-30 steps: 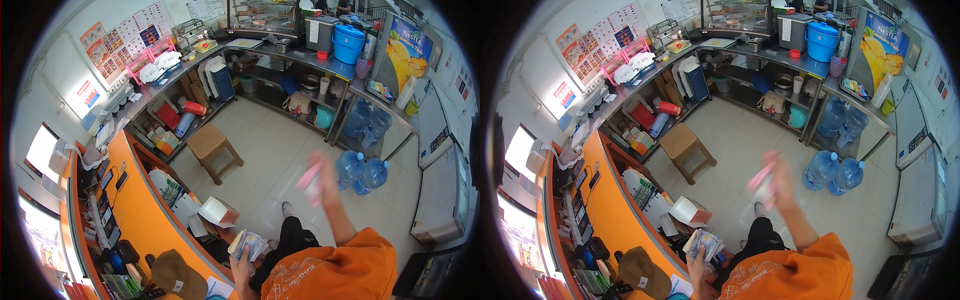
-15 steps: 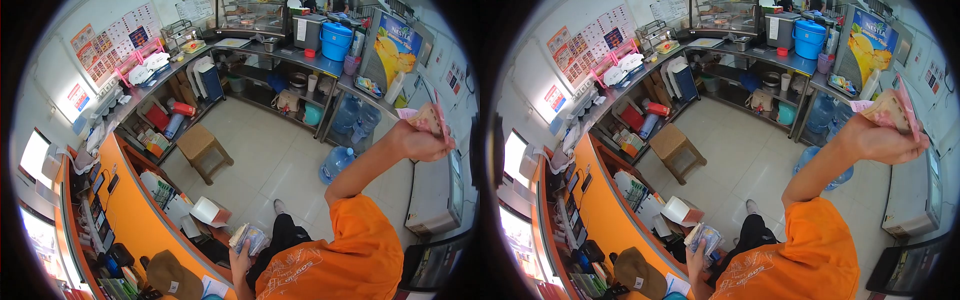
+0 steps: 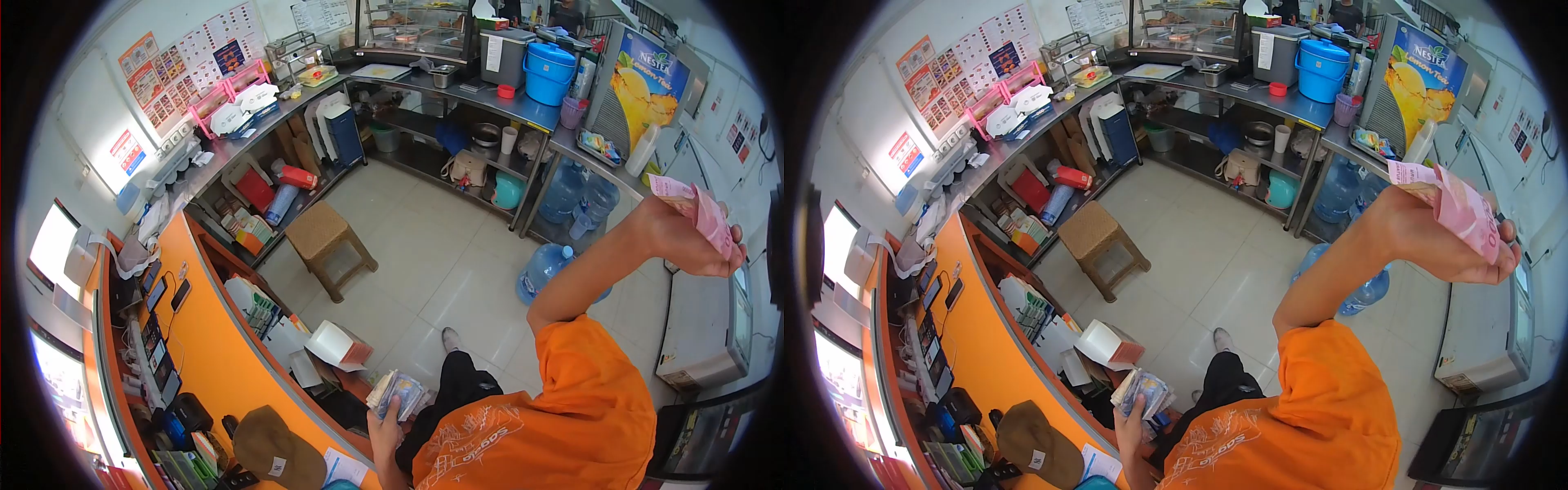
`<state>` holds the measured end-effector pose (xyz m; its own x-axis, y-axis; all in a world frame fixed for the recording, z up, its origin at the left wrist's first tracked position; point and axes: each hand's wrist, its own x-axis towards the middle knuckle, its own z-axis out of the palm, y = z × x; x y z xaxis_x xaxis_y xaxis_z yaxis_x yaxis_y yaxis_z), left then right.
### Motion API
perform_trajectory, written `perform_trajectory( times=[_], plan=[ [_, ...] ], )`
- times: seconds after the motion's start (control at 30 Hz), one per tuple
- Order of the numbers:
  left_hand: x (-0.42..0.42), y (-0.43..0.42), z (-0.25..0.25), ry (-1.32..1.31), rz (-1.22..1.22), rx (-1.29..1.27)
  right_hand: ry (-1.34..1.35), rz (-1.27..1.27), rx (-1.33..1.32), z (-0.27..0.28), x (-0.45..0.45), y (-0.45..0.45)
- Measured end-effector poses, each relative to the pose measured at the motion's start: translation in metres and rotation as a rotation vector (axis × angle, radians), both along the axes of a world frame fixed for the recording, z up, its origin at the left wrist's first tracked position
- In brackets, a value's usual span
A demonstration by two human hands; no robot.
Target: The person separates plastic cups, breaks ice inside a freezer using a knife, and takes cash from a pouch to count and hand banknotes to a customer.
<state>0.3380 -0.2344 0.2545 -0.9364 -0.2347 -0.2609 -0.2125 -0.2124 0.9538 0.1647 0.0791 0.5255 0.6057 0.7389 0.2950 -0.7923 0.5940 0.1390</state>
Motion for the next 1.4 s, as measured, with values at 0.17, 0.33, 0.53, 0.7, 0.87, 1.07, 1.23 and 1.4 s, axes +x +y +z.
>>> perform_trajectory(
  times=[0.17, 0.33, 0.53, 0.7, 0.87, 1.07, 1.23, 1.4],
  plan=[
    [0.002, 0.001, -0.003, 0.009, 0.017, -0.003, -0.048, 0.008, -0.046, 0.004, 0.004, -0.008],
    [0.006, 0.002, -0.005, -0.020, 0.040, 0.016, -0.042, 0.037, 0.020, -0.001, 0.003, -0.006],
    [0.009, 0.003, -0.012, 0.019, 0.069, 0.050, -0.051, 0.172, 0.110, -0.004, 0.008, -0.012],
    [0.010, 0.001, -0.019, 0.047, 0.082, -0.008, -0.151, 0.064, 0.036, -0.006, 0.004, -0.019],
    [0.009, 0.004, -0.004, -0.005, 0.070, 0.001, -0.131, 0.090, 0.156, -0.015, 0.000, -0.012],
    [0.009, 0.002, -0.005, -0.053, 0.042, -0.020, -0.182, 0.112, 0.111, -0.020, -0.009, -0.024],
    [0.009, 0.002, -0.009, -0.047, 0.057, -0.016, -0.219, 0.240, 0.126, -0.025, -0.009, -0.037],
    [0.010, 0.000, -0.013, -0.074, 0.052, -0.036, -0.243, 0.221, 0.112, -0.034, -0.016, -0.040]
  ],
)
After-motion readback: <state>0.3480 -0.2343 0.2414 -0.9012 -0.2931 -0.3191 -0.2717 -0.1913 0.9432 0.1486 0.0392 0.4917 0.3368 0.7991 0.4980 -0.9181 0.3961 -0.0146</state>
